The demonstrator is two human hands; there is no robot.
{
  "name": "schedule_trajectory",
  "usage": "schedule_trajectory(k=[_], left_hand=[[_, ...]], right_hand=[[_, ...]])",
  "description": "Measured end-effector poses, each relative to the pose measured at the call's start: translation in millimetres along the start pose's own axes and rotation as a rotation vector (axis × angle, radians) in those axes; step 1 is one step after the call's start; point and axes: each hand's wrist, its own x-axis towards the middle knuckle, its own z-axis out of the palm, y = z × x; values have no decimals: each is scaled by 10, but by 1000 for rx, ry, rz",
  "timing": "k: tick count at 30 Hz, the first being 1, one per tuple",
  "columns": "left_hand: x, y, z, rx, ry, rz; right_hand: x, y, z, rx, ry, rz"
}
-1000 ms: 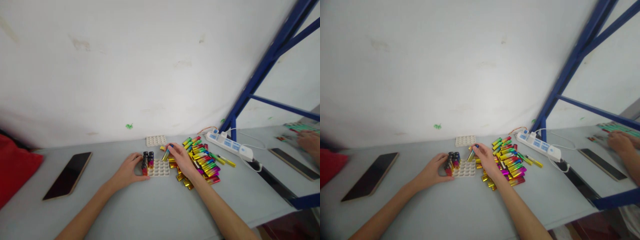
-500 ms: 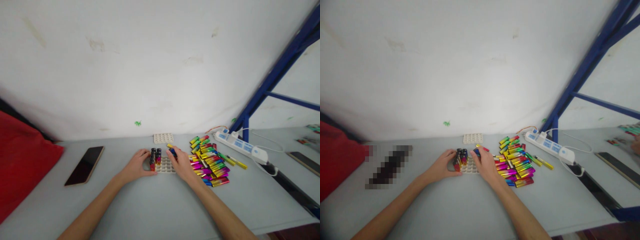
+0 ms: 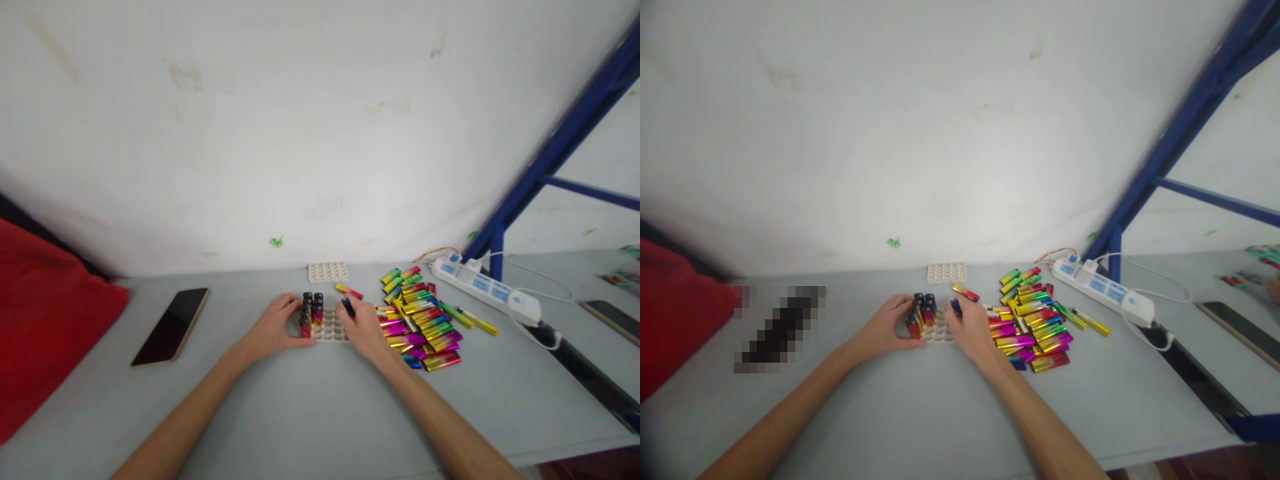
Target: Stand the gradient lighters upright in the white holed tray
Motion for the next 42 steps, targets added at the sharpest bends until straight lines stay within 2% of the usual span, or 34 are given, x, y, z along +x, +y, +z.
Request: schedule_trajectory(k=[7,15,23,28,34,42], left_hand=[[-8,1,9,2,3,-10],[-4,20,7,-17,0,-11],[2,6,19,-21,-5,-8],[6,11,15,-35,3,-6],[12,2,17,-49,-12,-7],[13,-28,24,-25,-8,-11]], right_hand=[[-9,-77,-93,96,7,-154],[-59,-105,-176,52,-33,-221],[-79,-194,-257,6,-234,-189],[-98,-227,-236,-34,-342,-240],[-91,-276,-227,-231,-379,-256],[-90,-309,-281,-267,-424,-279]])
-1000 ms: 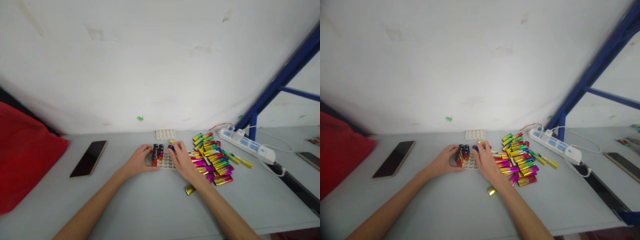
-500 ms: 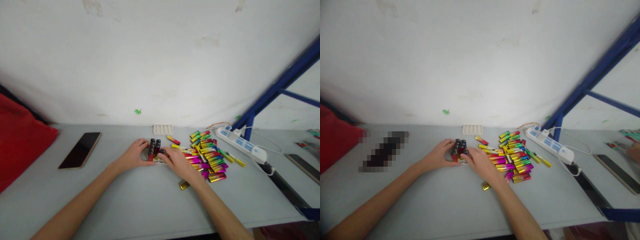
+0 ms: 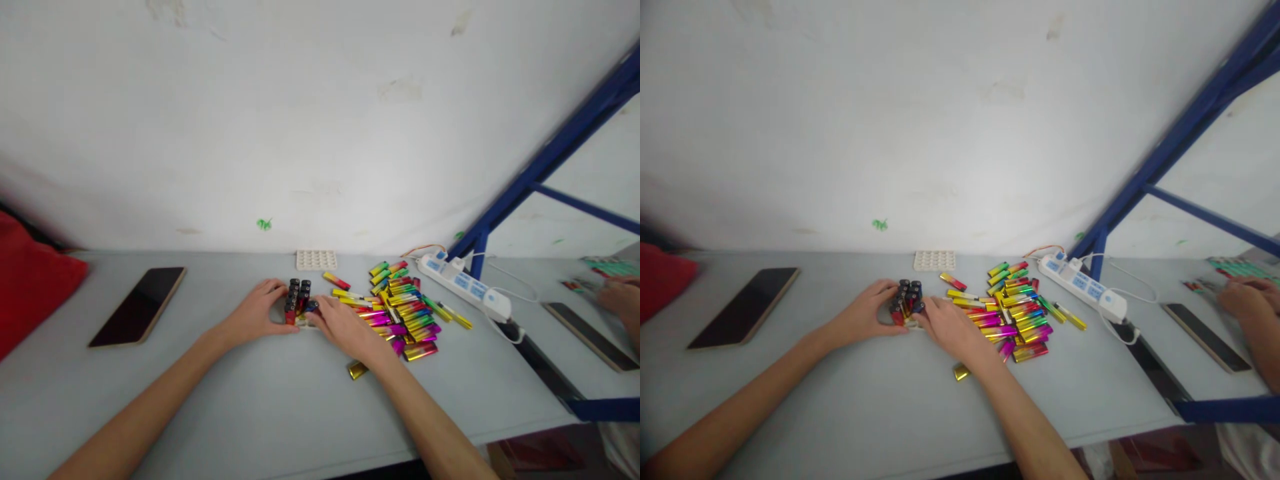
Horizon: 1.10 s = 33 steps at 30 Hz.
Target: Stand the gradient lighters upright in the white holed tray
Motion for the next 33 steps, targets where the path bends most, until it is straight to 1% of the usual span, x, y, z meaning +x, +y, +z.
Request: schedule_trajectory(k=[7,9,12,14,17,20,22,24,27,29,31,33], left_hand=[[9,-12,4,21,8,16],[8,-6,-1,31,9,24],[7,-9,-4,41,17,29],[8,-16,1,41,25,29],[9,-17,9,46,32,29],[11,-7,10,62,38,34],[13,-4,9,66,37,40],[13,-10,11,63,32,38],[10,-27,22,54,32,43],[7,-36,33,50,42,54],[5,-40,42,48,55,58],[4,-40,43,42,58,59]], right_hand=[[68,-84,46,-41,-3,49],[76,-74,47,7,-12,49],[52,22,11,102,-9,22],[21,130,-31,133,37,18],[-14,326,-92,126,162,49],[-26,527,-129,54,283,105],[-38,648,-143,-5,326,153],[-64,753,-158,-38,307,200],[-126,869,-196,-37,196,252],[-165,915,-229,-19,132,263],[-188,933,-260,1,105,260],[-195,925,-287,18,104,257]])
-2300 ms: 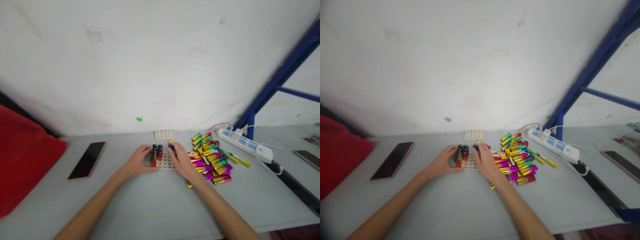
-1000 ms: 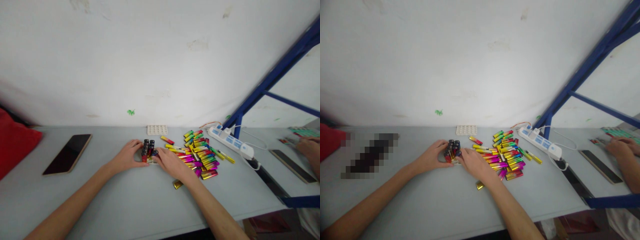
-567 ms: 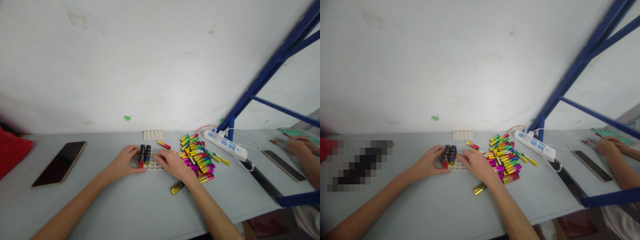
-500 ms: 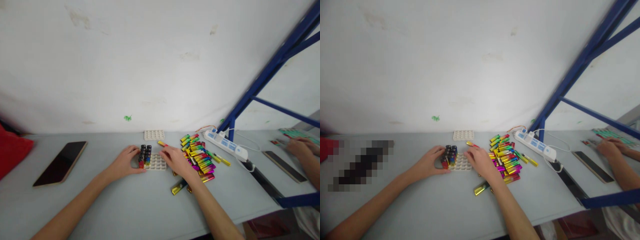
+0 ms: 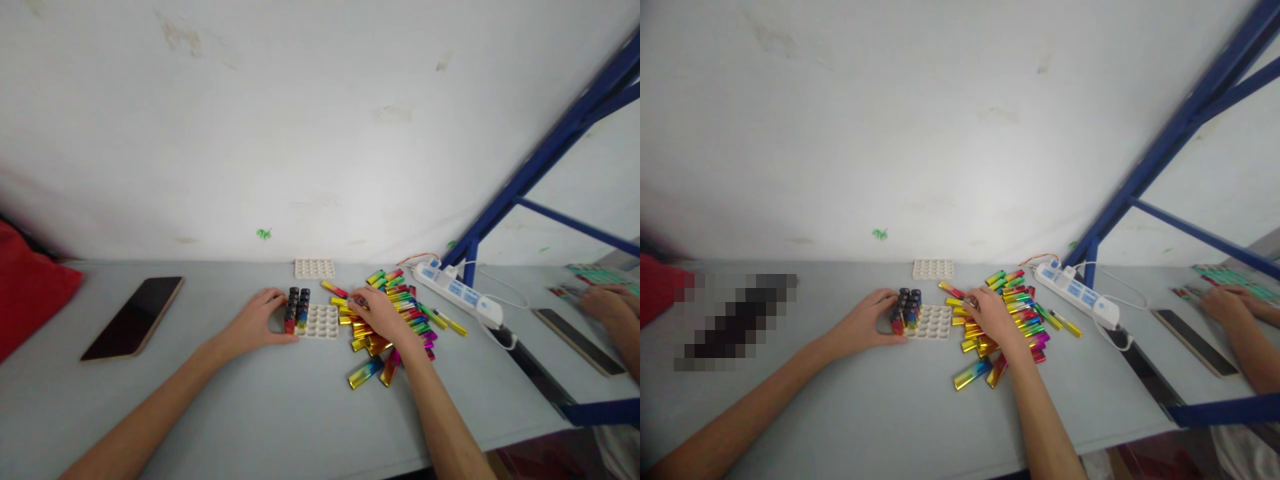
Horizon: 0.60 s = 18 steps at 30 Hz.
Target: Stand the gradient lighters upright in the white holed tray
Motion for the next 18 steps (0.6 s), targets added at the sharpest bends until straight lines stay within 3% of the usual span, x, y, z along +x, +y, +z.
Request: schedule_trajectory(k=[8,18], left_hand=[[3,10,-10,-10,-26,-17],[28,48,-46,23,-53,-50]], right_hand=[[-48,-41,-171,38,52,11],[-102,29,-374,-20,-131,15]])
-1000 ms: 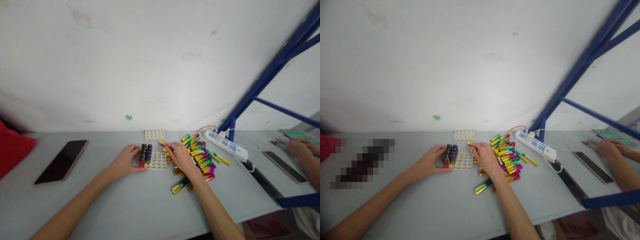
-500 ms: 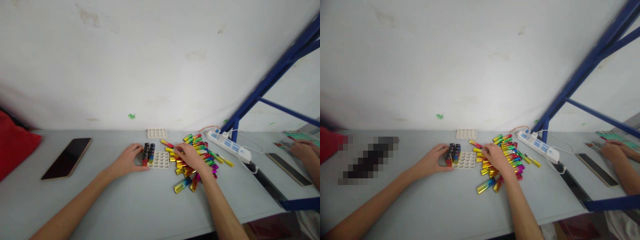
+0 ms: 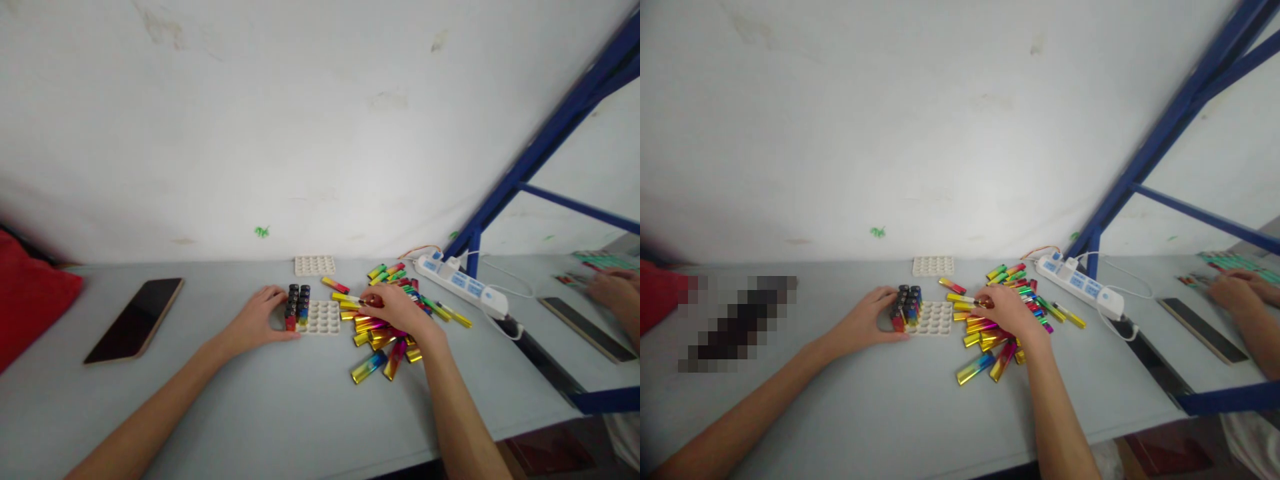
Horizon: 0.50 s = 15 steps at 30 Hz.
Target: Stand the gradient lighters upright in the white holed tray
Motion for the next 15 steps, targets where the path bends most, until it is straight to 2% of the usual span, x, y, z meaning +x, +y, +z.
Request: schedule_trajectory(k=[6,15], left_hand=[[6,43,0,-20,4,-28],[0,38,6,-36,24,-14]], right_hand=[[-32,19,52,71,5,-15],[33,240,112,249,267,-90]])
